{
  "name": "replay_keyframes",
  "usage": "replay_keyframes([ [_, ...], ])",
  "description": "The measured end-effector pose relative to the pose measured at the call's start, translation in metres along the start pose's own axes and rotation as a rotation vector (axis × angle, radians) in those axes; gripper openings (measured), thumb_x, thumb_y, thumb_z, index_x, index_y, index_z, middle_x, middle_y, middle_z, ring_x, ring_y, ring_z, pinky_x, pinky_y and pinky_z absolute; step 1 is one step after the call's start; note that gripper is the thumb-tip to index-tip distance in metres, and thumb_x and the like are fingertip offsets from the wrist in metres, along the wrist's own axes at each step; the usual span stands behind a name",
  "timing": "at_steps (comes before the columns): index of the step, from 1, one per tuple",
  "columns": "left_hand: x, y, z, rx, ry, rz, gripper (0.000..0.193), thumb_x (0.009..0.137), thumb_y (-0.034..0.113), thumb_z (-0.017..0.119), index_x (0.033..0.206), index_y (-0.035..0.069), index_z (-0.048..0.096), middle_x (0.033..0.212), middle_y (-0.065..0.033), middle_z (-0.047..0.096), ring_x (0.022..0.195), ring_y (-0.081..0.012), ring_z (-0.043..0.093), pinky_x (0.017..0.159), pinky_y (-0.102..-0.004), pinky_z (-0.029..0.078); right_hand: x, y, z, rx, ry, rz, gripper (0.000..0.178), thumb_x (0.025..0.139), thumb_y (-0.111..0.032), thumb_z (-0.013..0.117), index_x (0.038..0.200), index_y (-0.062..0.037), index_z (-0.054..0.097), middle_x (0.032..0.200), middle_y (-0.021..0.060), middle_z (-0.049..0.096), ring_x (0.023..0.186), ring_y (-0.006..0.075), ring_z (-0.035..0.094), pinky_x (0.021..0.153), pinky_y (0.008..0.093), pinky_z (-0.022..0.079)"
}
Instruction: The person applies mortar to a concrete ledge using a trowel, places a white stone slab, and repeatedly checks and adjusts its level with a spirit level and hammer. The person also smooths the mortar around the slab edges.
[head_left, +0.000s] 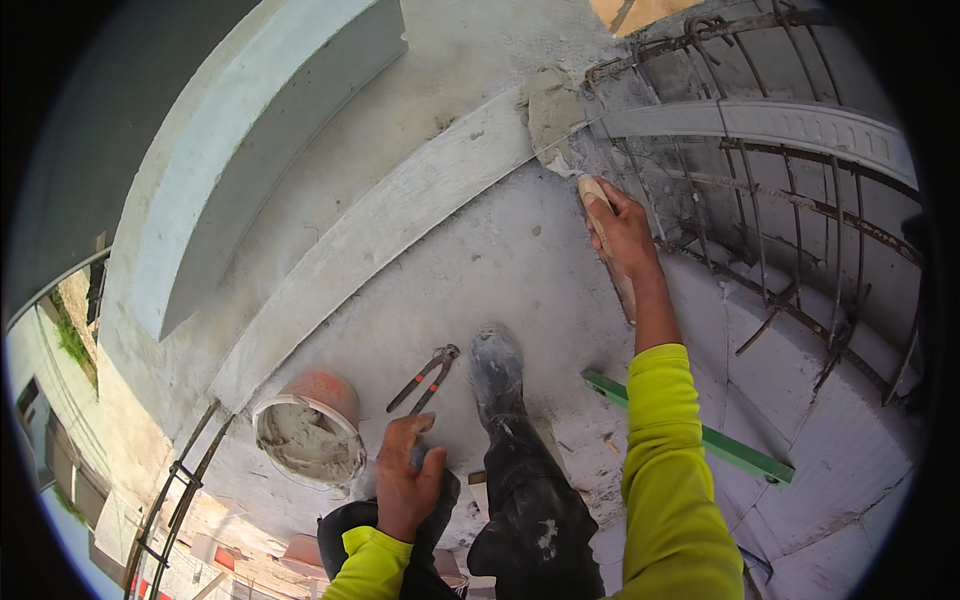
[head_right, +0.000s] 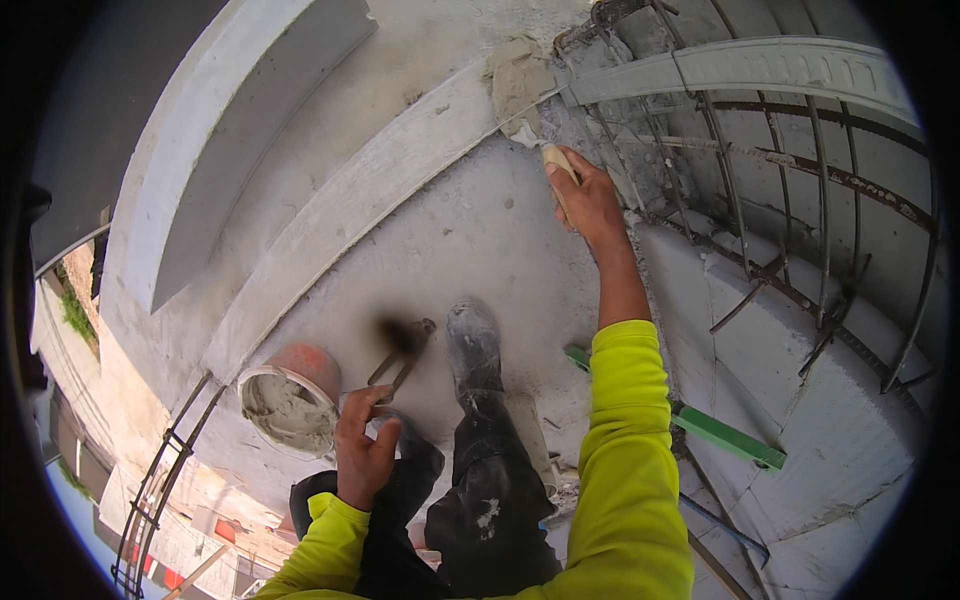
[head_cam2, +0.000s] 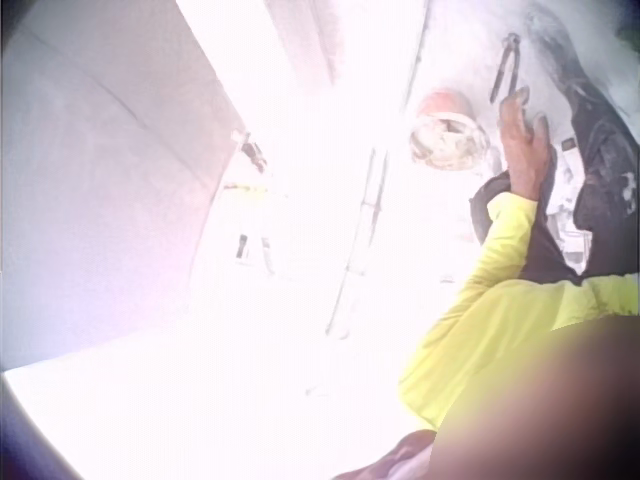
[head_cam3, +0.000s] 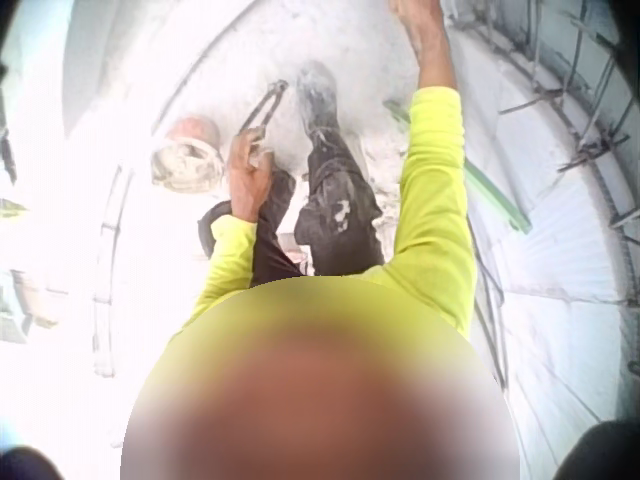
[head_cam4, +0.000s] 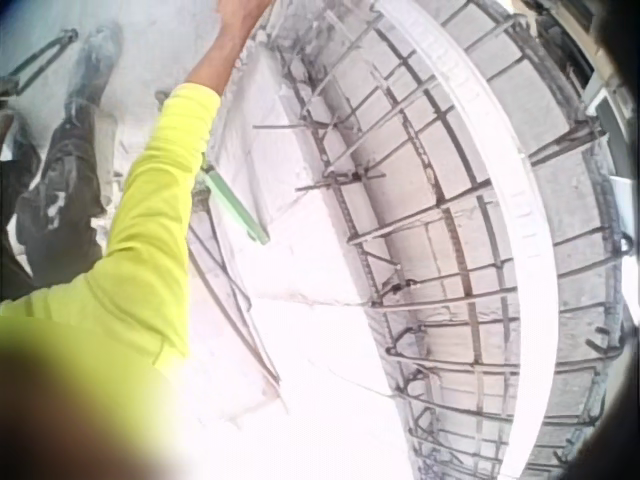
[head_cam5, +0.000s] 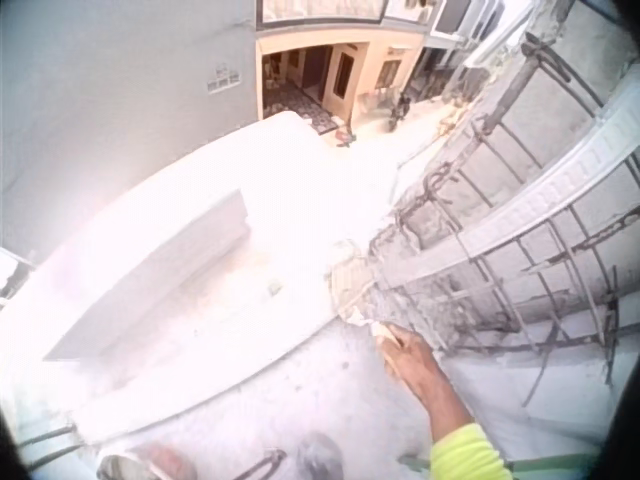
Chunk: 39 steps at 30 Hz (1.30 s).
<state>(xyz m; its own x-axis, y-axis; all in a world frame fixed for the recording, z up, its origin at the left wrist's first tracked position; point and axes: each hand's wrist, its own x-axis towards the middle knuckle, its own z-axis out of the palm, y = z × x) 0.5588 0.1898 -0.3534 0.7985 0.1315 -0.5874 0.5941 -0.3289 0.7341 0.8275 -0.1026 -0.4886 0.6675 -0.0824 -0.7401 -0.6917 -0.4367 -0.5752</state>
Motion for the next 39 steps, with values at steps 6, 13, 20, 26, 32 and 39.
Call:
replay_keyframes([
  [6, 0.033, 0.007, -0.012, -0.002, 0.042, 0.129, 0.040, 0.082, 0.003, 0.066, 0.121, 0.002, 0.064, 0.116, -0.0176, 0.064, 0.104, -0.0328, 0.066, 0.089, -0.0383, 0.053, 0.000, 0.040, 0.011, -0.558, 0.175, -0.684, 0.053, 0.095, -0.022, 0.067, 0.142, -0.0014, 0.055, 0.098, 0.0203, 0.069, 0.088, 0.0296, 0.068, 0.079, 0.0428, 0.055],
  [13, 0.057, 0.006, -0.019, 0.005, 0.093, 0.283, 0.040, 0.082, -0.001, 0.065, 0.122, 0.000, 0.063, 0.116, -0.0180, 0.063, 0.105, -0.0304, 0.066, 0.089, -0.0383, 0.053, 0.021, 0.009, 0.014, -0.257, 0.302, -0.523, 0.052, 0.096, -0.022, 0.065, 0.142, 0.0010, 0.055, 0.092, 0.0204, 0.069, 0.080, 0.0279, 0.069, 0.072, 0.0404, 0.054],
  [20, 0.058, 0.026, -0.041, -0.158, 0.176, 0.404, 0.038, 0.084, -0.002, 0.059, 0.122, -0.002, 0.063, 0.116, -0.0150, 0.063, 0.106, -0.0241, 0.068, 0.094, -0.0344, 0.054, -0.013, 0.003, 0.022, -0.182, -0.060, -0.216, 0.054, 0.096, -0.025, 0.064, 0.144, -0.0047, 0.054, 0.087, 0.0133, 0.068, 0.068, 0.0207, 0.065, 0.067, 0.0339, 0.054],
  [26, 0.031, -0.018, -0.118, -0.171, 0.541, 0.451, 0.038, 0.100, 0.022, 0.060, 0.128, -0.003, 0.061, 0.121, -0.0139, 0.065, 0.112, -0.0239, 0.067, 0.098, -0.0368, 0.054, -0.024, 0.062, 0.083, -0.370, 0.035, -0.549, 0.053, 0.096, -0.026, 0.063, 0.143, -0.0037, 0.052, 0.112, 0.0333, 0.067, 0.107, 0.0482, 0.065, 0.091, 0.0486, 0.052],
  [32, -0.034, -0.212, -0.209, 0.172, 0.801, 0.092, 0.035, 0.100, 0.015, 0.058, 0.132, -0.001, 0.060, 0.129, -0.0155, 0.061, 0.122, -0.0257, 0.058, 0.103, -0.0375, 0.046, -0.058, 0.082, 0.075, -0.391, 0.038, -0.577, 0.052, 0.097, -0.023, 0.062, 0.143, -0.0018, 0.053, 0.111, 0.0282, 0.070, 0.108, 0.0422, 0.068, 0.093, 0.0427, 0.052],
  [39, -0.118, -0.384, -0.204, -0.129, 0.713, -0.479, 0.056, 0.103, 0.049, 0.050, 0.132, 0.001, 0.060, 0.121, -0.0115, 0.064, 0.107, -0.0221, 0.061, 0.085, -0.0350, 0.049, -0.050, 0.049, 0.055, -0.244, 0.091, -0.235, 0.048, 0.096, -0.022, 0.065, 0.138, -0.0011, 0.057, 0.091, 0.0146, 0.069, 0.061, 0.0174, 0.061, 0.060, 0.0338, 0.052],
])
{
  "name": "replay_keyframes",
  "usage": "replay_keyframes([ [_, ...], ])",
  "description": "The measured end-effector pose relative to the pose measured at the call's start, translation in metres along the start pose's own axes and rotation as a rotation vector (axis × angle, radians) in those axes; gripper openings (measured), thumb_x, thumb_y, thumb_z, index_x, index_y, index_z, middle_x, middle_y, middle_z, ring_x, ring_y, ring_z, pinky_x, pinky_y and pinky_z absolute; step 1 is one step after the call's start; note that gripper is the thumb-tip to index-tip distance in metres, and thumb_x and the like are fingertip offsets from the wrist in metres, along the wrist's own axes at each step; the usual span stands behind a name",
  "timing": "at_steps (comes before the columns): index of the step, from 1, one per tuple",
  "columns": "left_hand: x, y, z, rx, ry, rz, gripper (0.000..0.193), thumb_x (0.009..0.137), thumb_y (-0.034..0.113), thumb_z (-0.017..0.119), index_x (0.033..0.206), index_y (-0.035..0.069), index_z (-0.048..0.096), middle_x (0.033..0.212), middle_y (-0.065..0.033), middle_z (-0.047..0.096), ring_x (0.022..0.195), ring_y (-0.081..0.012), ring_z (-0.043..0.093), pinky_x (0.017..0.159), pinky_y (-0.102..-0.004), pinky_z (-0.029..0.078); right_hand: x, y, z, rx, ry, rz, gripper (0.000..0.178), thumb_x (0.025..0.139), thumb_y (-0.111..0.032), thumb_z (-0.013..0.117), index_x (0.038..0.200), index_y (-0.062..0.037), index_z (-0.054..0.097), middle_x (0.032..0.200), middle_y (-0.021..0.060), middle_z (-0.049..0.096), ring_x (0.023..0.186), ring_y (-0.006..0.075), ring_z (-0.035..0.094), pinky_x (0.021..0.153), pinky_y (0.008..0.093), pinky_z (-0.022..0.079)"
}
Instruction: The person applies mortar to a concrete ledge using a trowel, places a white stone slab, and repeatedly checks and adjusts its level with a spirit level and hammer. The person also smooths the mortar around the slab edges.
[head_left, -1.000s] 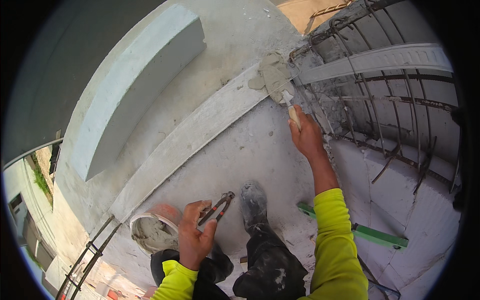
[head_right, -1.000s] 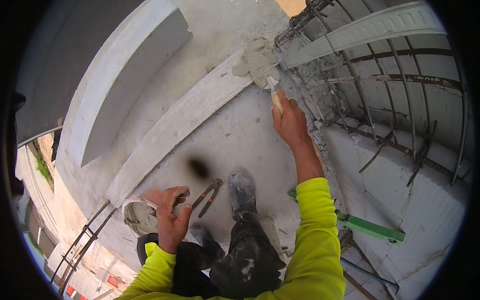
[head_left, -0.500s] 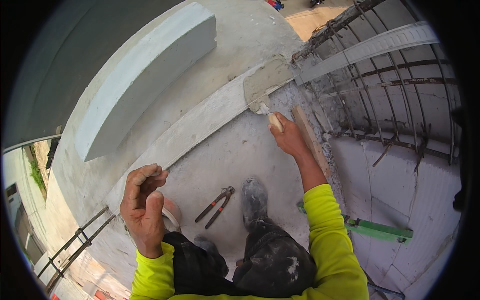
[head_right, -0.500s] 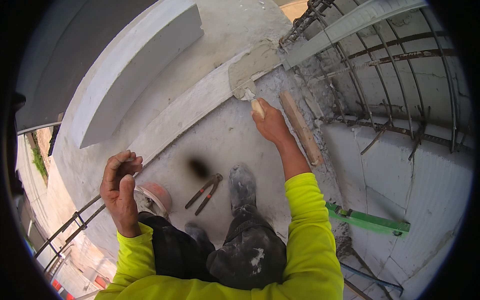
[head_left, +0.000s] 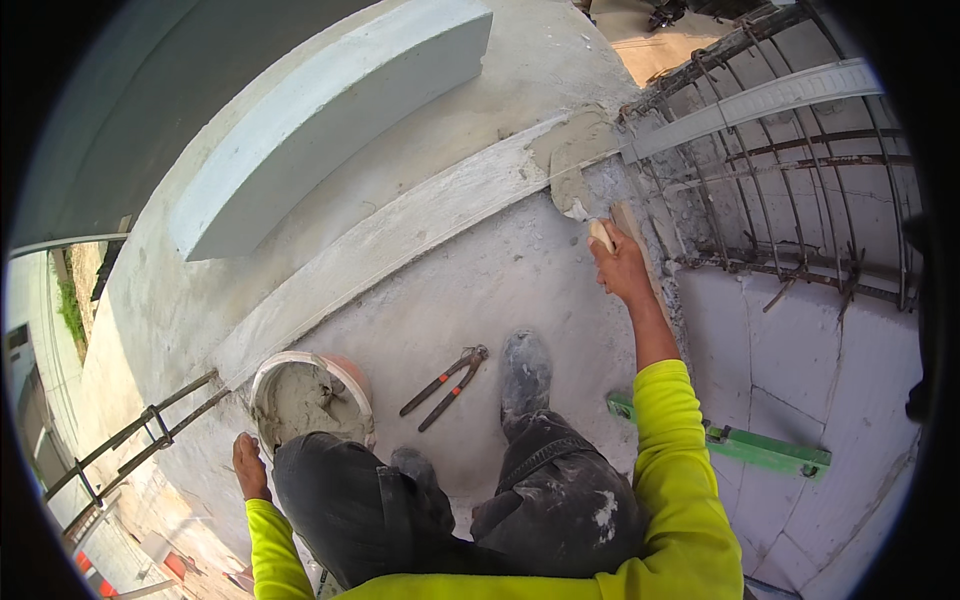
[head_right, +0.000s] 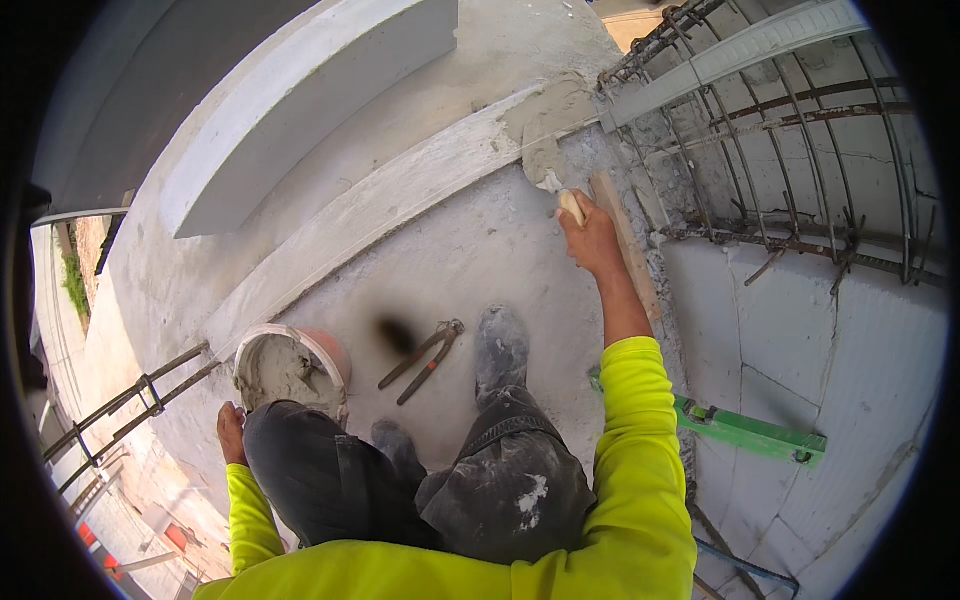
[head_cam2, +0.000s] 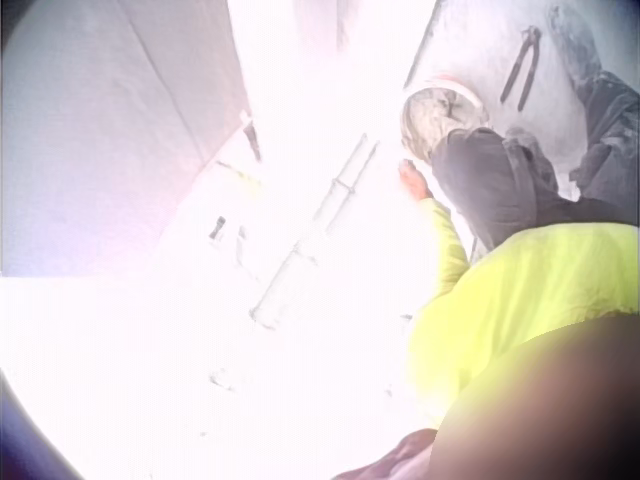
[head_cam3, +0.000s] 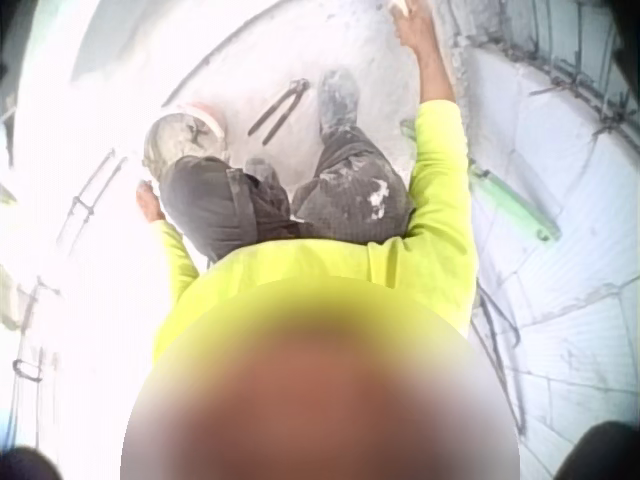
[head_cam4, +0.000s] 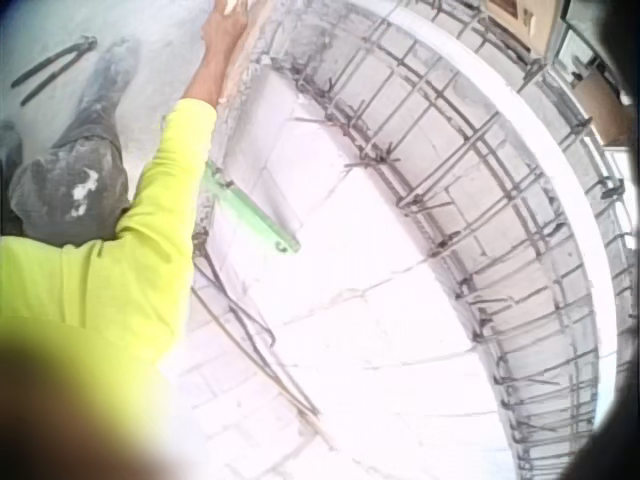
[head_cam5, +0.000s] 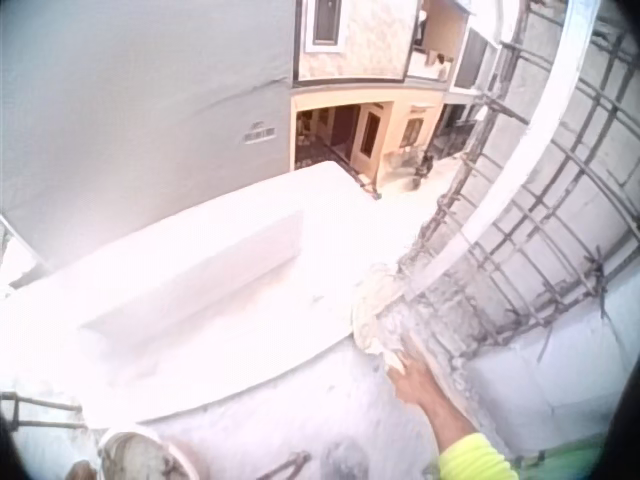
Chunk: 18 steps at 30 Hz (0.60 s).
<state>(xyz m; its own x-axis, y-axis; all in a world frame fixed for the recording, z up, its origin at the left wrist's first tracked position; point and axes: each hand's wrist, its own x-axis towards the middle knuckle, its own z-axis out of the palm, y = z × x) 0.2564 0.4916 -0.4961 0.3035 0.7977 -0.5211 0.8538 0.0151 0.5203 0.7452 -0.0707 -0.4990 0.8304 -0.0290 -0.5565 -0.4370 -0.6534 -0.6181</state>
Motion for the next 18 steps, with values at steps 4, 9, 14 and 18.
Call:
replay_keyframes([
  [4, -0.017, 0.007, 0.014, -0.091, -0.157, 0.087, 0.041, 0.102, 0.046, 0.054, 0.103, 0.007, 0.069, 0.079, 0.0032, 0.061, 0.071, -0.0082, 0.055, 0.064, -0.0246, 0.043, -0.077, 0.005, -0.014, -0.181, -0.213, -0.038, 0.044, 0.095, -0.022, 0.067, 0.133, 0.0003, 0.060, 0.086, 0.0109, 0.068, 0.061, 0.0164, 0.059, 0.059, 0.0327, 0.050],
  [9, -0.031, 0.041, 0.024, -0.108, -0.155, 0.048, 0.017, 0.097, 0.019, 0.060, 0.093, 0.004, 0.065, 0.072, 0.0040, 0.054, 0.059, -0.0060, 0.048, 0.052, -0.0247, 0.042, -0.149, -0.038, -0.012, -0.264, -0.327, -0.373, 0.043, 0.091, -0.015, 0.070, 0.129, 0.0009, 0.059, 0.091, 0.0172, 0.067, 0.075, 0.0216, 0.064, 0.069, 0.0345, 0.052],
  [14, -0.044, 0.077, 0.028, -0.136, -0.163, 0.142, 0.015, 0.093, 0.014, 0.065, 0.083, 0.004, 0.060, 0.067, 0.0039, 0.054, 0.056, -0.0047, 0.049, 0.048, -0.0245, 0.041, -0.171, -0.128, 0.060, -0.669, -0.657, -0.978, 0.051, 0.085, -0.006, 0.070, 0.133, -0.0043, 0.054, 0.091, 0.0138, 0.064, 0.073, 0.0272, 0.068, 0.064, 0.0393, 0.054],
  [18, -0.052, 0.112, 0.043, -0.157, -0.183, 0.281, 0.021, 0.091, 0.012, 0.067, 0.075, 0.005, 0.055, 0.066, 0.0064, 0.047, 0.060, -0.0034, 0.040, 0.053, -0.0239, 0.035, -0.177, -0.163, 0.144, -1.005, -0.712, -1.281, 0.047, 0.084, -0.004, 0.064, 0.130, -0.0006, 0.056, 0.089, 0.0181, 0.064, 0.077, 0.0364, 0.069, 0.067, 0.0435, 0.057],
])
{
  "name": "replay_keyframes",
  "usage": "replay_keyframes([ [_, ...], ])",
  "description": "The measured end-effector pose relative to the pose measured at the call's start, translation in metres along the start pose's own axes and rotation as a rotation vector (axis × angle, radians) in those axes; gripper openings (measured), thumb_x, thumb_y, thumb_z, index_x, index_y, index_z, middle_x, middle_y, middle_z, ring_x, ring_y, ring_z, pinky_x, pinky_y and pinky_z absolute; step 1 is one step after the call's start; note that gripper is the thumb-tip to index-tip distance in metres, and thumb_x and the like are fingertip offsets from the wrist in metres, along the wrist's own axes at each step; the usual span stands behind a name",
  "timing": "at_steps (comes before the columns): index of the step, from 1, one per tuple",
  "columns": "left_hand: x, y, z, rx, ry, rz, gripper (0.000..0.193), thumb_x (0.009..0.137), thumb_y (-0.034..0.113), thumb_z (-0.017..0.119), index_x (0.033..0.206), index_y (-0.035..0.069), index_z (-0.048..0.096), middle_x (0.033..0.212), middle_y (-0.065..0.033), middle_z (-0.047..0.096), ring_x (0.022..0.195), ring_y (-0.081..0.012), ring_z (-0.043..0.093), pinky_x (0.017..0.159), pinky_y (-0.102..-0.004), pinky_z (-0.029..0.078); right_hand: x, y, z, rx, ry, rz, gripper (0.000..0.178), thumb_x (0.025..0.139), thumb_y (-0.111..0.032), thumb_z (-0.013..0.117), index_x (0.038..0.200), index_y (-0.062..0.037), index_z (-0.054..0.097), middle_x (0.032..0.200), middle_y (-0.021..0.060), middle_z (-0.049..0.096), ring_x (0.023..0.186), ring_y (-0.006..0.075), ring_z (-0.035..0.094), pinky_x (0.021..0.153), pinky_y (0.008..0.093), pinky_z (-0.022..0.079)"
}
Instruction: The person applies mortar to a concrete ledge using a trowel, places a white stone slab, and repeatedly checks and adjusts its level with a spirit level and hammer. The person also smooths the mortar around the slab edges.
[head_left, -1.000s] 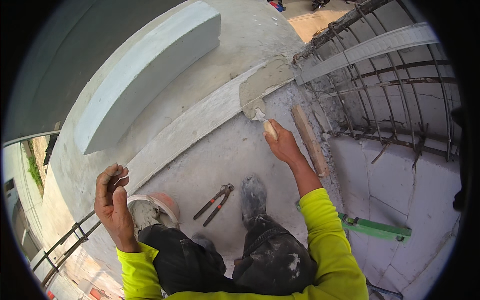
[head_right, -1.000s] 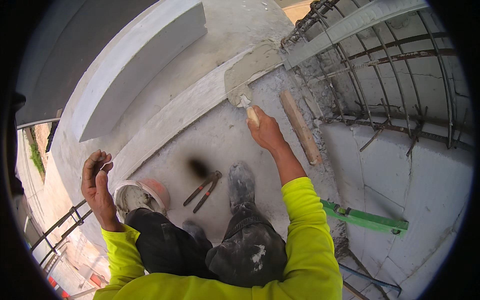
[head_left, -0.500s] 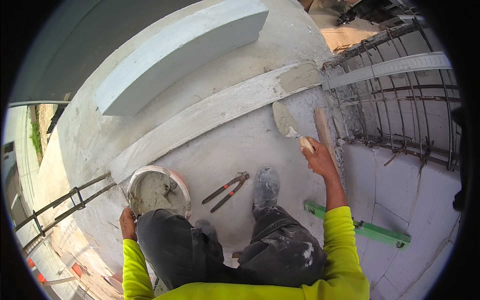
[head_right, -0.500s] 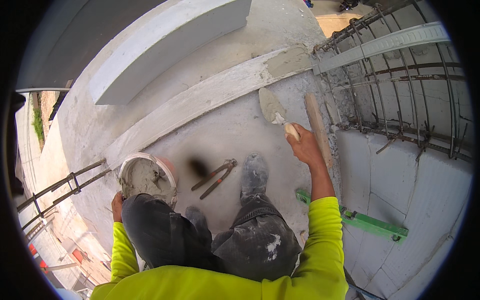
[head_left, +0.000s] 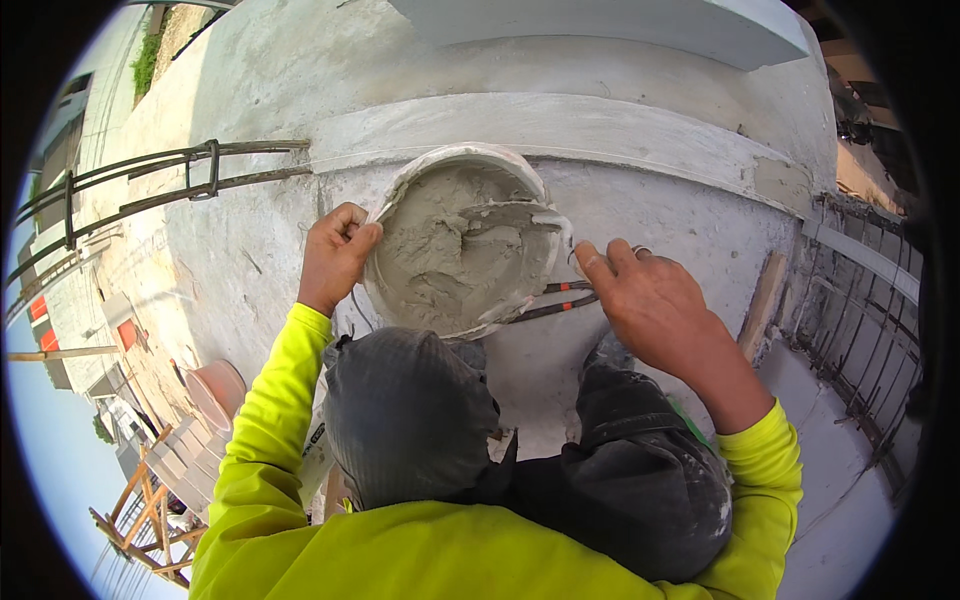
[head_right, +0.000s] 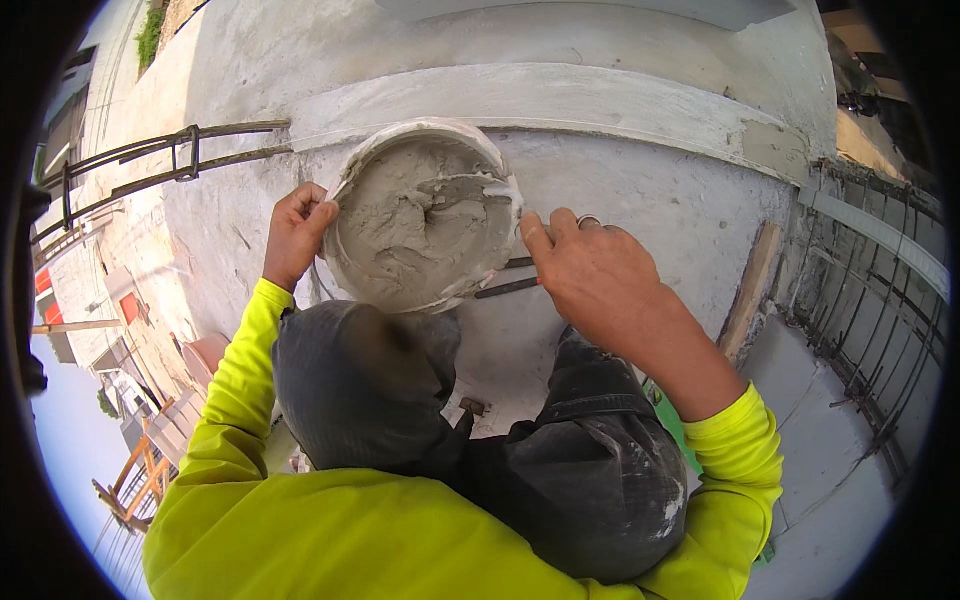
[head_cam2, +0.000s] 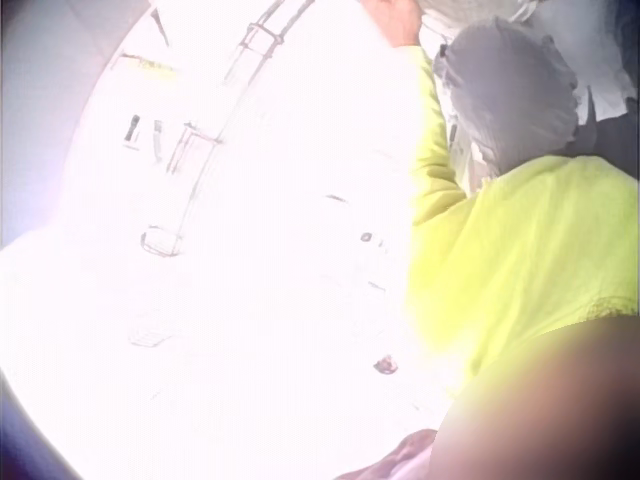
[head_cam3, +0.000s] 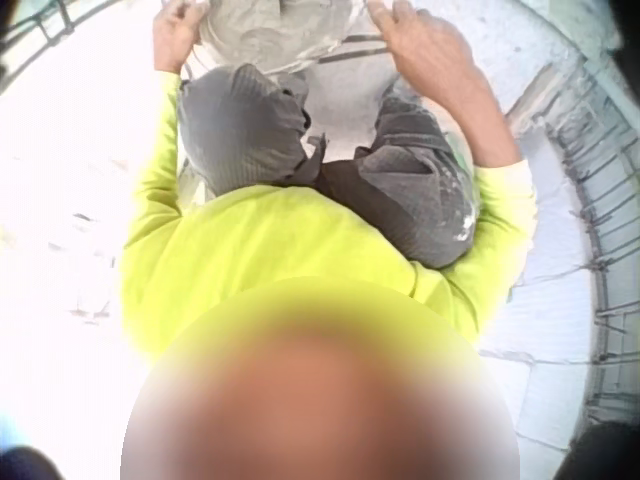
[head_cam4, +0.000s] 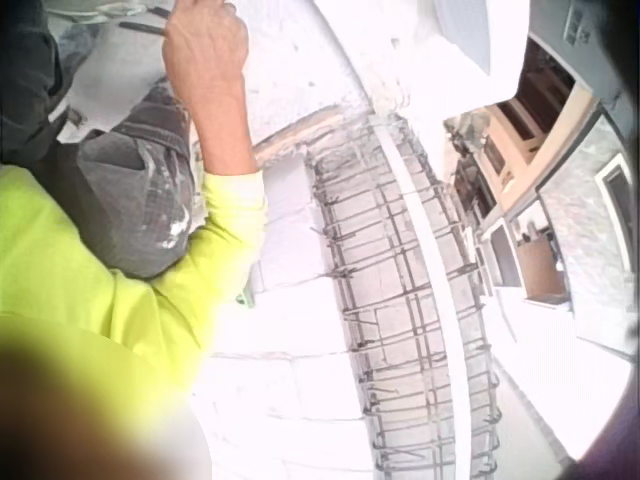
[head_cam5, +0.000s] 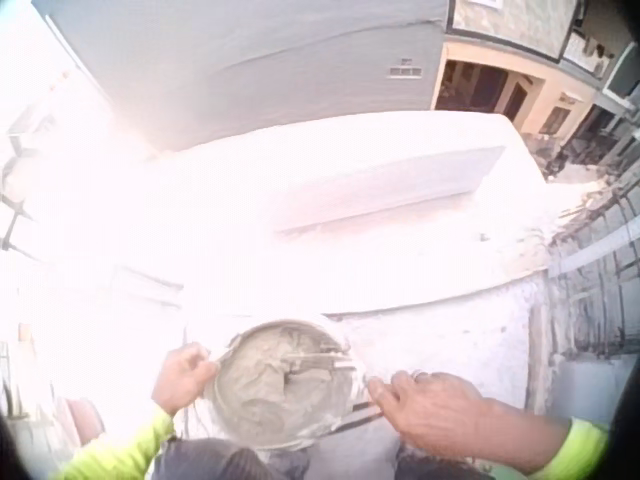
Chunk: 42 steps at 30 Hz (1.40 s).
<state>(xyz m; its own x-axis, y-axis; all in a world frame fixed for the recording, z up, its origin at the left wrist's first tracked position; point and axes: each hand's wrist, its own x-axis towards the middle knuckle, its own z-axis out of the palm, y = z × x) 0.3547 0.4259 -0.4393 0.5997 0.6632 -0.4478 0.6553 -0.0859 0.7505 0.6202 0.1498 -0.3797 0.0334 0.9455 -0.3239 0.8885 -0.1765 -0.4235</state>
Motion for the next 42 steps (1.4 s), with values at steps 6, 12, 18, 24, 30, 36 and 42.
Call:
replay_keyframes([
  [6, 0.007, 0.029, 0.033, -0.087, 0.056, 0.097, 0.024, 0.088, 0.012, 0.069, 0.073, 0.005, 0.052, 0.066, 0.0065, 0.042, 0.062, -0.0043, 0.036, 0.054, -0.0250, 0.032, 0.017, -0.019, 0.014, 0.096, -0.276, -0.004, 0.045, 0.083, -0.004, 0.064, 0.127, 0.0052, 0.058, 0.092, 0.0217, 0.066, 0.082, 0.0393, 0.070, 0.070, 0.0467, 0.058],
  [12, 0.009, 0.043, 0.053, -0.171, 0.049, 0.087, 0.023, 0.087, 0.014, 0.070, 0.074, 0.004, 0.054, 0.065, 0.0058, 0.044, 0.061, -0.0045, 0.037, 0.053, -0.0255, 0.032, 0.011, -0.019, 0.020, 0.448, -0.257, -0.097, 0.053, 0.081, -0.010, 0.070, 0.131, 0.0045, 0.060, 0.095, 0.0233, 0.069, 0.084, 0.0403, 0.069, 0.073, 0.0456, 0.055],
  [18, 0.022, 0.046, 0.057, -0.182, -0.005, 0.079, 0.024, 0.090, 0.012, 0.068, 0.073, 0.007, 0.052, 0.063, 0.0077, 0.041, 0.060, -0.0022, 0.033, 0.052, -0.0244, 0.026, -0.022, 0.037, 0.018, 1.013, -0.178, 0.040, 0.050, 0.077, -0.012, 0.075, 0.125, -0.0008, 0.069, 0.094, 0.0183, 0.075, 0.079, 0.0288, 0.072, 0.077, 0.0351, 0.056],
  [24, 0.031, 0.003, 0.009, -0.116, -0.038, 0.095, 0.020, 0.094, 0.008, 0.060, 0.077, 0.008, 0.049, 0.074, 0.0077, 0.043, 0.071, -0.0035, 0.037, 0.062, -0.0230, 0.031, -0.113, 0.079, -0.011, 0.933, 0.366, 0.248, 0.050, 0.071, -0.004, 0.081, 0.120, -0.0003, 0.072, 0.090, 0.0095, 0.074, 0.077, 0.0175, 0.067, 0.073, 0.0317, 0.053],
  [30, 0.048, -0.069, -0.024, 0.045, 0.057, 0.113, 0.017, 0.095, 0.012, 0.054, 0.079, 0.007, 0.048, 0.075, 0.0051, 0.040, 0.072, -0.0068, 0.036, 0.064, -0.0245, 0.032, -0.136, 0.169, -0.018, -0.236, 0.536, 0.553, 0.057, 0.076, -0.003, 0.075, 0.131, -0.0136, 0.066, 0.104, 0.0085, 0.066, 0.090, 0.0285, 0.069, 0.072, 0.0370, 0.057],
  [36, 0.058, -0.096, -0.032, 0.128, 0.079, 0.122, 0.014, 0.096, 0.014, 0.052, 0.085, 0.007, 0.053, 0.076, 0.0043, 0.041, 0.073, -0.0079, 0.036, 0.066, -0.0249, 0.033, -0.120, 0.220, 0.025, -0.326, 0.382, 0.674, 0.051, 0.081, -0.005, 0.067, 0.131, -0.0163, 0.065, 0.103, 0.0091, 0.064, 0.096, 0.0302, 0.068, 0.077, 0.0426, 0.058],
  [42, 0.059, -0.097, -0.038, 0.098, 0.031, 0.096, 0.013, 0.097, 0.015, 0.052, 0.087, 0.006, 0.054, 0.078, 0.0034, 0.042, 0.074, -0.0079, 0.037, 0.068, -0.0239, 0.034, -0.160, 0.174, 0.045, 0.007, 0.642, 0.895, 0.051, 0.081, -0.007, 0.071, 0.132, -0.0104, 0.065, 0.102, 0.0128, 0.066, 0.091, 0.0350, 0.067, 0.079, 0.0432, 0.055],
])
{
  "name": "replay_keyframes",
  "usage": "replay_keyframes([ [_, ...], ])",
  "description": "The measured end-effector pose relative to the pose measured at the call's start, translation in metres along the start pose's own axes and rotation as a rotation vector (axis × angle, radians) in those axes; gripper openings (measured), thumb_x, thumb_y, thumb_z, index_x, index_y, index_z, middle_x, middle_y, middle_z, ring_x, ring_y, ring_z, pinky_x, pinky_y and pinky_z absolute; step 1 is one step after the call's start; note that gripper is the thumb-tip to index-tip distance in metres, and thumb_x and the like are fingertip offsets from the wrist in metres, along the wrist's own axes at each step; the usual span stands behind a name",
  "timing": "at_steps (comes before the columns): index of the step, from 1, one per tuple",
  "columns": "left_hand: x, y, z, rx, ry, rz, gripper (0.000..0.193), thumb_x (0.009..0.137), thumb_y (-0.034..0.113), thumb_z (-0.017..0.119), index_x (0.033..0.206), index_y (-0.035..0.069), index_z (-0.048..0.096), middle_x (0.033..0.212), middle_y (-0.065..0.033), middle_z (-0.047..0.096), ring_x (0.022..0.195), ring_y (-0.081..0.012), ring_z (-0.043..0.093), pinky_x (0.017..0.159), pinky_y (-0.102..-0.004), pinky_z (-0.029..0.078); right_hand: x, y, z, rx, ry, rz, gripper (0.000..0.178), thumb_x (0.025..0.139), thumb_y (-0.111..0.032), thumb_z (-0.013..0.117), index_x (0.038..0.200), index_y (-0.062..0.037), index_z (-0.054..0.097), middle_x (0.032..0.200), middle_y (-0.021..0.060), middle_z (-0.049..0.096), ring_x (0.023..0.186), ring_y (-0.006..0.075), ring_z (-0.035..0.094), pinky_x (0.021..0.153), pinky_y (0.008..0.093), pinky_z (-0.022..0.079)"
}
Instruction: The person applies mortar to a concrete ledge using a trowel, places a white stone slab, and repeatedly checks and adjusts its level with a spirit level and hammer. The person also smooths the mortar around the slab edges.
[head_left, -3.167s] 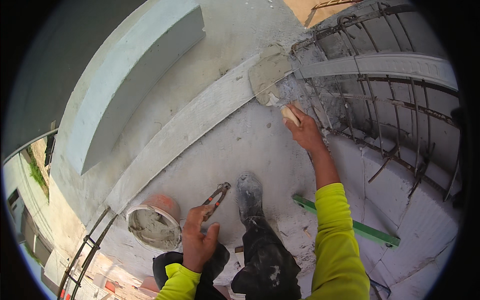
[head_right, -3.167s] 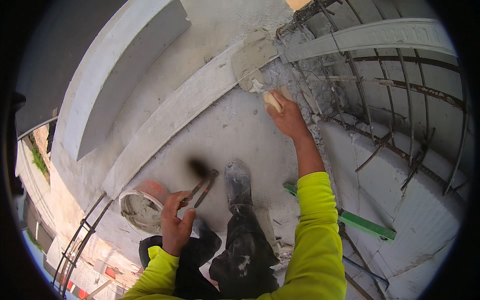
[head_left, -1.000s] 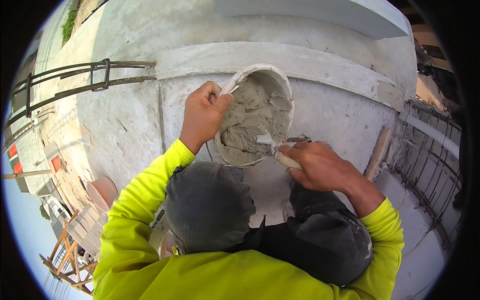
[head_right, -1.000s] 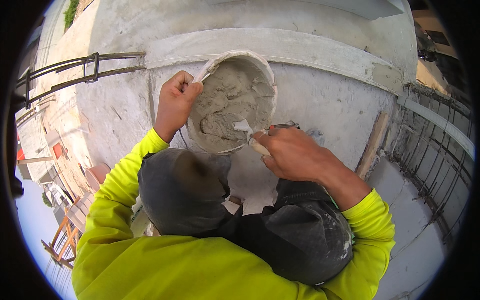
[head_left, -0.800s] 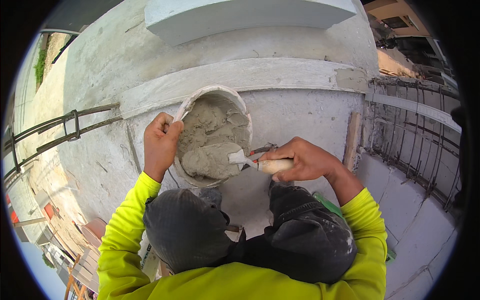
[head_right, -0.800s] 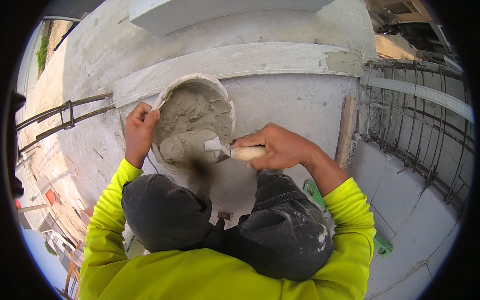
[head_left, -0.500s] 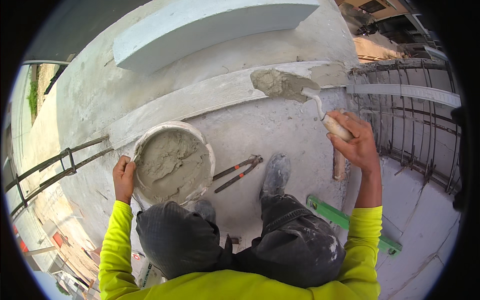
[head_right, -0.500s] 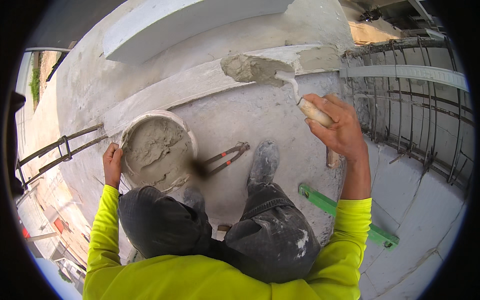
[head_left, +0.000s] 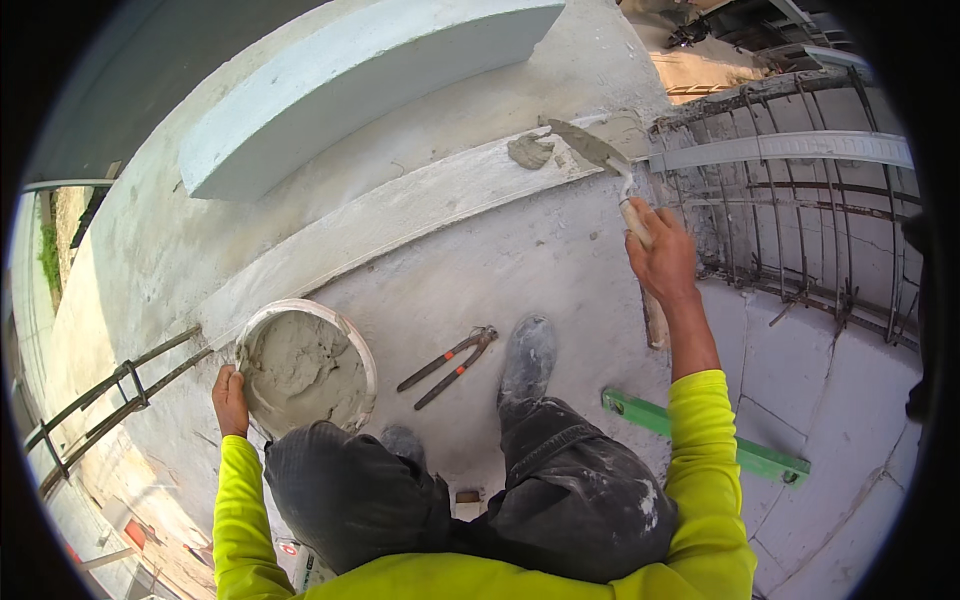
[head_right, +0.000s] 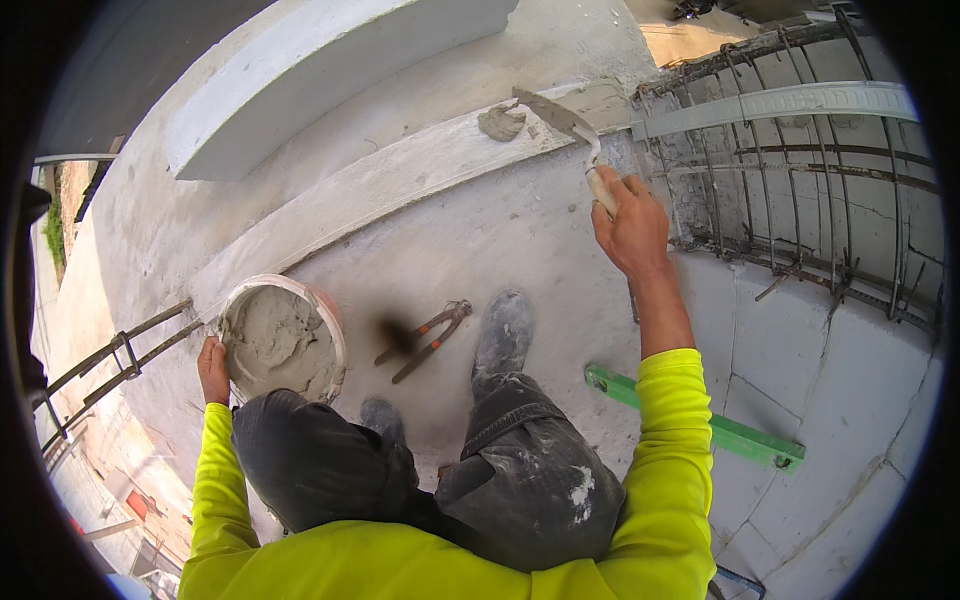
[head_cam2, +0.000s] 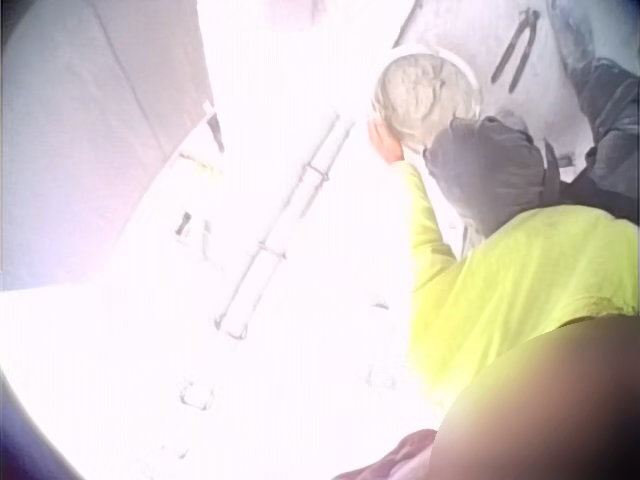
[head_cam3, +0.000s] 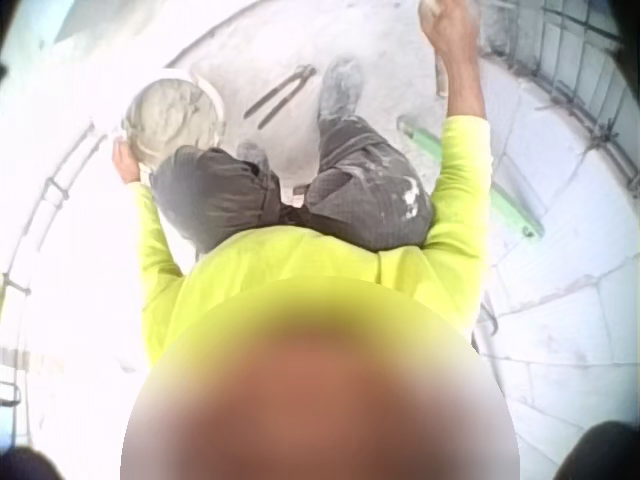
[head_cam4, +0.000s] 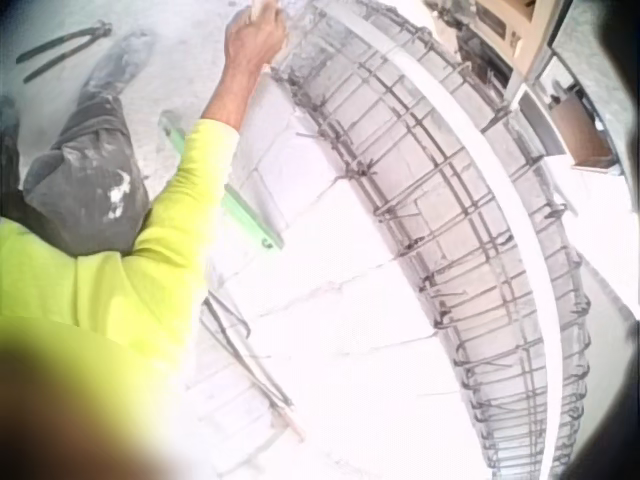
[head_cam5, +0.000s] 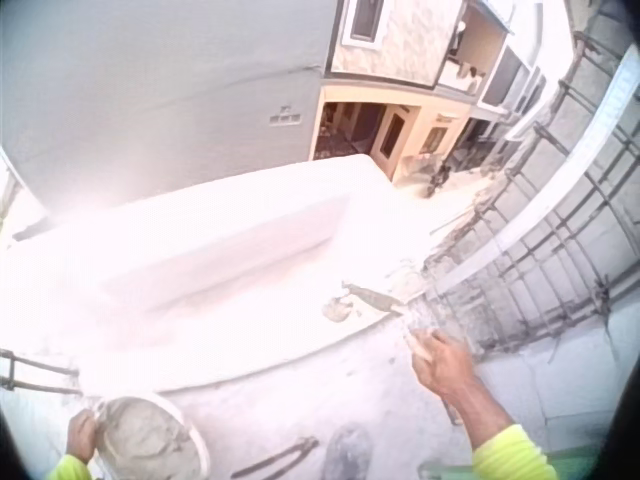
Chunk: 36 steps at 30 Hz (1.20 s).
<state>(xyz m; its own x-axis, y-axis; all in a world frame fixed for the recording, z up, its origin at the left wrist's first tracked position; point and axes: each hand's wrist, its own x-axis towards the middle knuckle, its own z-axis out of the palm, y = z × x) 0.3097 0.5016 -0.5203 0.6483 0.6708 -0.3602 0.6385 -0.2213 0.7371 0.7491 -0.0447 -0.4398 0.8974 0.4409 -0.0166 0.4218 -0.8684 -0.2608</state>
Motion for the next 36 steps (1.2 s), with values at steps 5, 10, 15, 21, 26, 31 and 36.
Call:
replay_keyframes([
  [5, -0.002, -0.002, 0.003, 0.064, 0.037, 0.087, 0.015, 0.097, 0.016, 0.050, 0.086, 0.006, 0.053, 0.079, 0.0043, 0.042, 0.076, -0.0077, 0.038, 0.070, -0.0243, 0.035, -0.093, 0.010, 0.009, 0.466, -0.125, 0.589, 0.052, 0.089, -0.010, 0.071, 0.138, 0.0000, 0.060, 0.121, 0.0241, 0.069, 0.112, 0.0281, 0.069, 0.096, 0.0338, 0.051],
  [10, 0.001, -0.004, 0.004, 0.001, 0.009, 0.013, 0.016, 0.096, 0.016, 0.050, 0.082, 0.009, 0.049, 0.078, 0.0054, 0.040, 0.076, -0.0078, 0.036, 0.068, -0.0249, 0.034, -0.075, 0.002, 0.057, 0.681, -0.209, 0.530, 0.050, 0.092, -0.013, 0.068, 0.140, -0.0007, 0.059, 0.125, 0.0244, 0.068, 0.115, 0.0290, 0.067, 0.099, 0.0352, 0.050],
  [15, 0.002, -0.006, -0.001, -0.001, -0.014, 0.003, 0.017, 0.096, 0.016, 0.050, 0.081, 0.009, 0.048, 0.078, 0.0053, 0.039, 0.075, -0.0081, 0.036, 0.068, -0.0251, 0.033, -0.005, -0.014, 0.084, 0.450, -0.143, 0.119, 0.047, 0.095, -0.019, 0.063, 0.138, -0.0024, 0.060, 0.108, 0.0257, 0.069, 0.102, 0.0410, 0.068, 0.093, 0.0444, 0.052],
  [21, 0.004, -0.002, -0.003, 0.107, -0.022, 0.046, 0.017, 0.096, 0.017, 0.048, 0.081, 0.010, 0.047, 0.078, 0.0061, 0.038, 0.076, -0.0073, 0.035, 0.068, -0.0249, 0.033, 0.000, 0.026, 0.057, 0.382, -0.061, 0.375, 0.047, 0.098, -0.022, 0.059, 0.141, -0.0030, 0.058, 0.096, 0.0271, 0.068, 0.087, 0.0397, 0.069, 0.079, 0.0452, 0.054],
  [26, 0.001, -0.002, 0.006, -0.043, 0.001, 0.010, 0.017, 0.096, 0.017, 0.048, 0.081, 0.010, 0.048, 0.077, 0.0065, 0.037, 0.075, -0.0070, 0.034, 0.067, -0.0245, 0.032, 0.013, 0.030, 0.053, 0.998, -0.181, 0.647, 0.049, 0.102, -0.028, 0.059, 0.145, -0.0060, 0.055, 0.083, 0.0092, 0.065, 0.053, 0.0109, 0.057, 0.043, 0.0268, 0.046],
  [31, 0.003, -0.005, 0.002, 0.021, -0.001, -0.007, 0.016, 0.097, 0.018, 0.049, 0.086, 0.008, 0.055, 0.080, 0.0058, 0.042, 0.077, -0.0075, 0.037, 0.070, -0.0242, 0.034, 0.026, 0.000, 0.069, 1.146, -0.554, 0.559, 0.050, 0.103, -0.032, 0.059, 0.148, -0.0106, 0.053, 0.081, 0.0060, 0.064, 0.053, 0.0107, 0.057, 0.042, 0.0257, 0.047],
  [36, 0.002, -0.006, 0.002, 0.016, 0.010, 0.033, 0.019, 0.096, 0.020, 0.049, 0.093, 0.003, 0.059, 0.083, 0.0026, 0.050, 0.081, -0.0105, 0.044, 0.076, -0.0259, 0.039, 0.004, -0.047, 0.084, 1.128, -0.693, 0.499, 0.052, 0.103, -0.033, 0.060, 0.150, -0.0116, 0.051, 0.082, 0.0057, 0.064, 0.057, 0.0114, 0.060, 0.045, 0.0269, 0.049],
])
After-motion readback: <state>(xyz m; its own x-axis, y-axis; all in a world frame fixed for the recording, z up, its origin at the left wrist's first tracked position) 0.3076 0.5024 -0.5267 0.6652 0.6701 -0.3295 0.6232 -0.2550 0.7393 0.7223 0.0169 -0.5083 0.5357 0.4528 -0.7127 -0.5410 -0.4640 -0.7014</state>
